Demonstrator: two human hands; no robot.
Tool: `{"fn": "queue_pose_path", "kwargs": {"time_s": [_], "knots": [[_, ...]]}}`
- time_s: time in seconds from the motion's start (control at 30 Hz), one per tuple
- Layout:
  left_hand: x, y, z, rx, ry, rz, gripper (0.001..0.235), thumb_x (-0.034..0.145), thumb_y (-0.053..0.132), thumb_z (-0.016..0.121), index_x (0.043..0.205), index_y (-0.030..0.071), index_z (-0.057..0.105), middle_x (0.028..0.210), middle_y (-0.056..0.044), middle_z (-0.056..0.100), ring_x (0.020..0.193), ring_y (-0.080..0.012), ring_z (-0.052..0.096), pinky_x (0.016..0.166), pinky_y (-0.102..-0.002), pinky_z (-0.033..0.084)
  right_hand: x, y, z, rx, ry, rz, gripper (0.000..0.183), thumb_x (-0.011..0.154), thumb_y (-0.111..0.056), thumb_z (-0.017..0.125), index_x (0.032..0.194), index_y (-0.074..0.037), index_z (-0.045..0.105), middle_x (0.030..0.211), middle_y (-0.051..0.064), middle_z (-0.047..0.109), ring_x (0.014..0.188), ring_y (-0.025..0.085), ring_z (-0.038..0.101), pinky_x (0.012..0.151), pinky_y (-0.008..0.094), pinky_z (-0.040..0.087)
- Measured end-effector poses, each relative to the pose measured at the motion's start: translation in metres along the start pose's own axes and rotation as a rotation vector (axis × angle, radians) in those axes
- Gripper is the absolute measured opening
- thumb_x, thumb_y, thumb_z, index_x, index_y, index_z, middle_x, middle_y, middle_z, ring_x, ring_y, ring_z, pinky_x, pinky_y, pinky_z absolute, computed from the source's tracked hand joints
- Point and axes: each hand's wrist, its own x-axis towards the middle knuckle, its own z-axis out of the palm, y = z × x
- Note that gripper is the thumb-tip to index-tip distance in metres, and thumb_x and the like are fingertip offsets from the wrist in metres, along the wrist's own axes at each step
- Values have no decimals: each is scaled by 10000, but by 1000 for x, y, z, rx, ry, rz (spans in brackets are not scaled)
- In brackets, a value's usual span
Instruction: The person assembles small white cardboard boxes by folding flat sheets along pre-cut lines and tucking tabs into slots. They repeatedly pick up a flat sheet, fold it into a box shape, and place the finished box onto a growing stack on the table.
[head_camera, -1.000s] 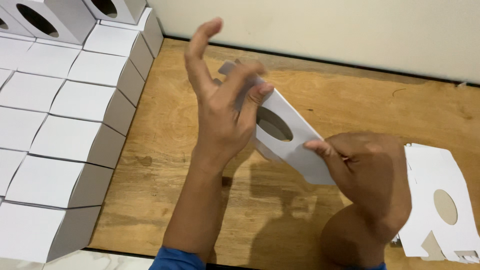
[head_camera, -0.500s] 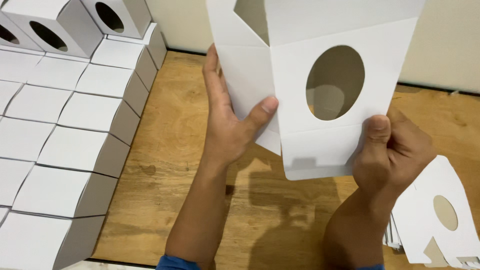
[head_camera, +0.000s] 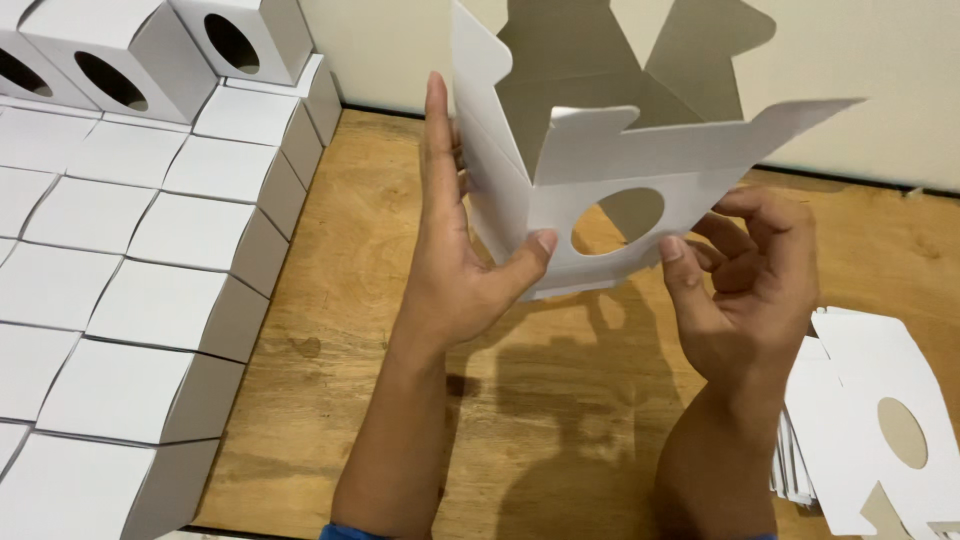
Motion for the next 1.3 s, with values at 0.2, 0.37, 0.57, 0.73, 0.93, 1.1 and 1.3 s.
{"fn": "queue_pose_path", "kwargs": {"time_s": [0.2, 0.37, 0.57, 0.73, 0.93, 1.1, 1.3], "knots": [[-8, 3, -8, 12, -257, 52, 981, 929, 280, 727, 1511, 293, -62, 1374, -106, 428, 1150, -219, 549, 1010, -354, 553, 9, -10, -12, -371, -307, -337, 249, 818, 37, 724, 984, 72, 542, 1198, 310, 473, 1146, 363, 550, 785, 399, 642], [-8, 8, -15, 199, -375, 108, 929, 853, 517, 652, 1507, 287, 35, 1640, -129, 120, 1461, -321, 254, 1204, -566, 319, 7, -11, -27, -269, -375, -340, 503, 790, -143, 723, 1160, -67, 392, 1204, 150, 422, 1238, 377, 474, 865, 418, 519], [-10, 15, -22, 215, -697, 26, 1109, 774, 471, 718, 1485, 273, -109, 1350, -169, 252, 1198, -320, 408, 959, -492, 446, 3, -3, -49, 19, -573, -296, 966, 712, -22, 764, 1478, -232, 215, 1516, 163, 170, 1287, 354, 463, 970, 414, 569], [-11, 18, -27, 259, -826, 47, 877, 794, 465, 697, 1430, 242, 136, 1222, -156, 295, 1162, -297, 578, 921, -399, 566, 1, -7, -55, -308, -706, -272, 793, 660, -248, 849, 1317, -157, 414, 1340, 221, 285, 1370, 318, 336, 944, 352, 524], [-7, 20, -32, 266, -906, 47, 700, 756, 380, 753, 1170, 139, 242, 1036, -90, 306, 907, -200, 381, 712, -267, 412, -1, -18, -58, -268, -710, -271, 711, 607, -325, 857, 1142, -178, 411, 1450, 284, 208, 1445, 385, 244, 931, 363, 510], [-7, 13, -32, 238, -726, 143, 671, 740, 419, 746, 1098, 125, 261, 1012, -61, 387, 892, -171, 419, 749, -281, 425, -4, -25, -47, -326, -441, -294, 535, 663, -173, 824, 1050, -56, 473, 1401, 256, 423, 1335, 365, 473, 1030, 421, 517], [-7, 11, -30, 208, -690, -138, 761, 645, 445, 771, 1079, 130, 232, 1142, -69, 387, 960, -162, 496, 716, -268, 528, 3, -9, -42, -274, -471, -529, 340, 883, -139, 670, 1155, -113, 467, 1283, 248, 424, 1304, 482, 494, 1066, 514, 545]]}}
